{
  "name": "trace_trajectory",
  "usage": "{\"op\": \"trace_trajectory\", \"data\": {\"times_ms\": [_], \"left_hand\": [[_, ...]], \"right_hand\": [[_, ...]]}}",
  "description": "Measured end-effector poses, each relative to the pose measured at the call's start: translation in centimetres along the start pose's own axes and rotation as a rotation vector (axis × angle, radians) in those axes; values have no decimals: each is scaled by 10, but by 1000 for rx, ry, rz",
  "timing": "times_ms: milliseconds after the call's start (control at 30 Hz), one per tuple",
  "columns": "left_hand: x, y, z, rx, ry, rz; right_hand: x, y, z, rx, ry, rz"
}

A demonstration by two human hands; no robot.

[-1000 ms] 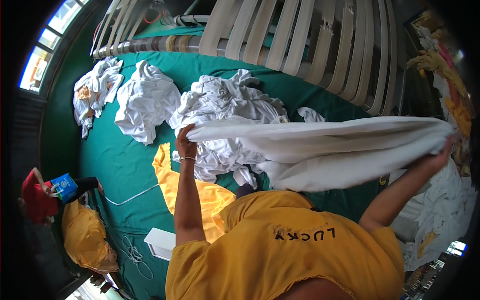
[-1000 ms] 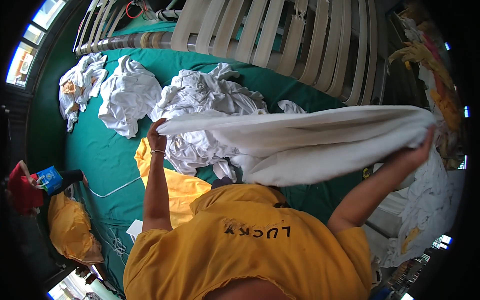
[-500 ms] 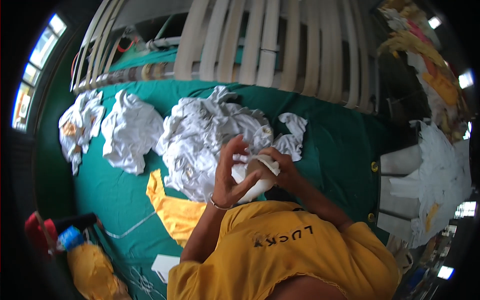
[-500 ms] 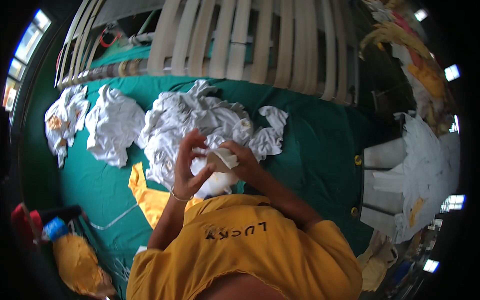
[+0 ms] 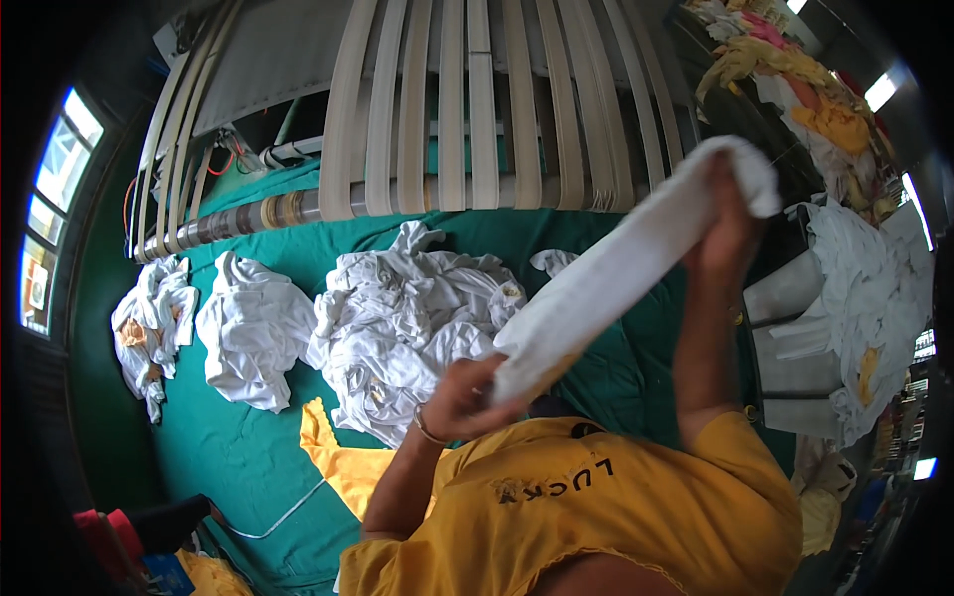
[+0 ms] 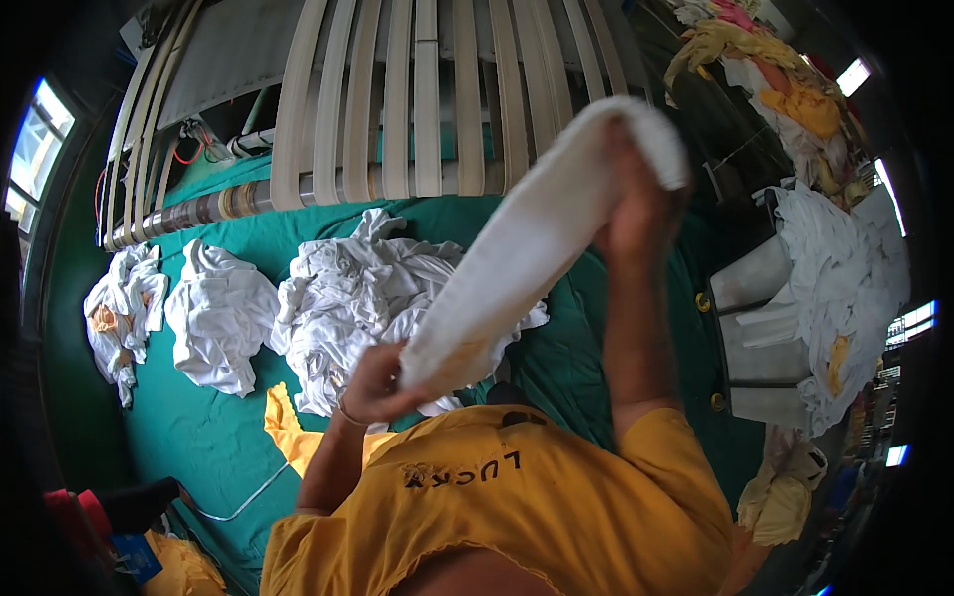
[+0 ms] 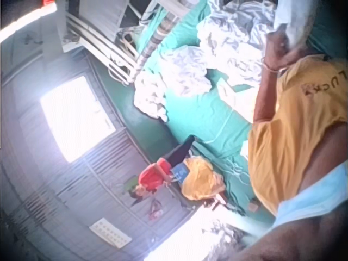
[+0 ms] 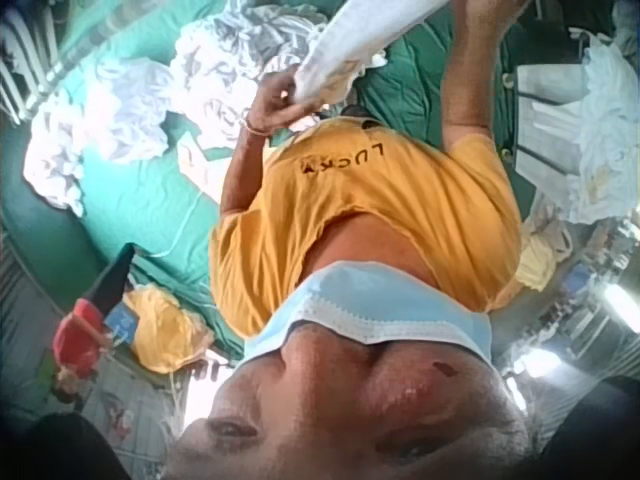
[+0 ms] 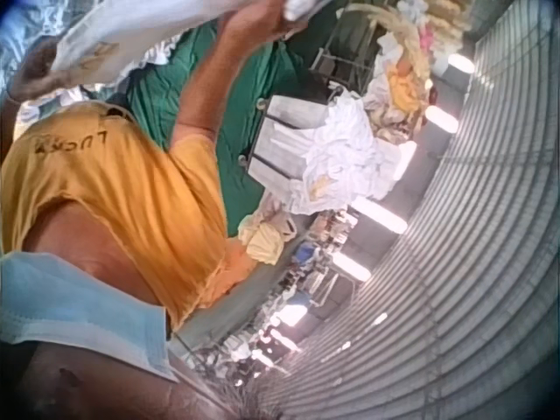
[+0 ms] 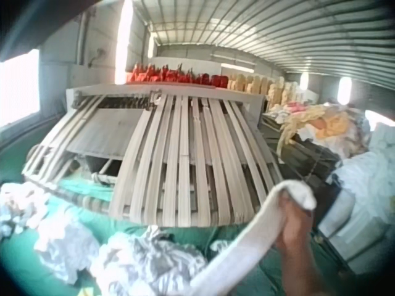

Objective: The person operates an industrial ironing machine, feeds linens into the rollers, writes notes in a notepad with a pen, and folds and stacks the pressed towels on a table.

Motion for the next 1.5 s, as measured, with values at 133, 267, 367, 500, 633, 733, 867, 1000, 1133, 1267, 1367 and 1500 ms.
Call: {"op": "trace_trajectory", "data": {"times_ms": [133,267,367,500,633,733,867,1000,1133,1267,1367,1500], "left_hand": [[-9,-56,-37,-507,-110,30],[3,-145,17,-504,296,221],[107,-245,189,-955,755,97],[-4,52,278,-1412,863,-379],[25,292,292,-1934,886,-861],[53,329,266,-2658,903,-442],[100,261,220,-1665,820,-597],[101,174,182,-1058,571,-233],[59,113,188,-1010,610,257],[6,12,257,-1114,378,352],[-42,-56,335,-1525,117,135],[-143,-74,414,-1432,714,96]], "right_hand": [[-39,-57,26,109,-184,679],[-40,-88,34,-143,-51,526],[-65,-85,6,-99,-112,493],[-153,-70,88,-88,8,506],[-153,-137,96,-279,105,463],[-188,-146,159,-305,130,601],[-187,-66,251,17,-86,467],[-129,34,273,-197,-302,77],[-144,94,248,37,-278,42],[-200,159,191,325,-282,-188],[-265,215,150,412,-360,-273],[-371,254,98,455,-203,243]]}}
Point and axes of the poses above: each hand's wrist, its own x-axis away from the middle knuckle, its own z-axis out of the back of the hand, y = z × x, the point moved 5 cm from there along -x, towards the middle knuckle, and after that the axes turned 5 degrees about x, right-handed, at the moved point
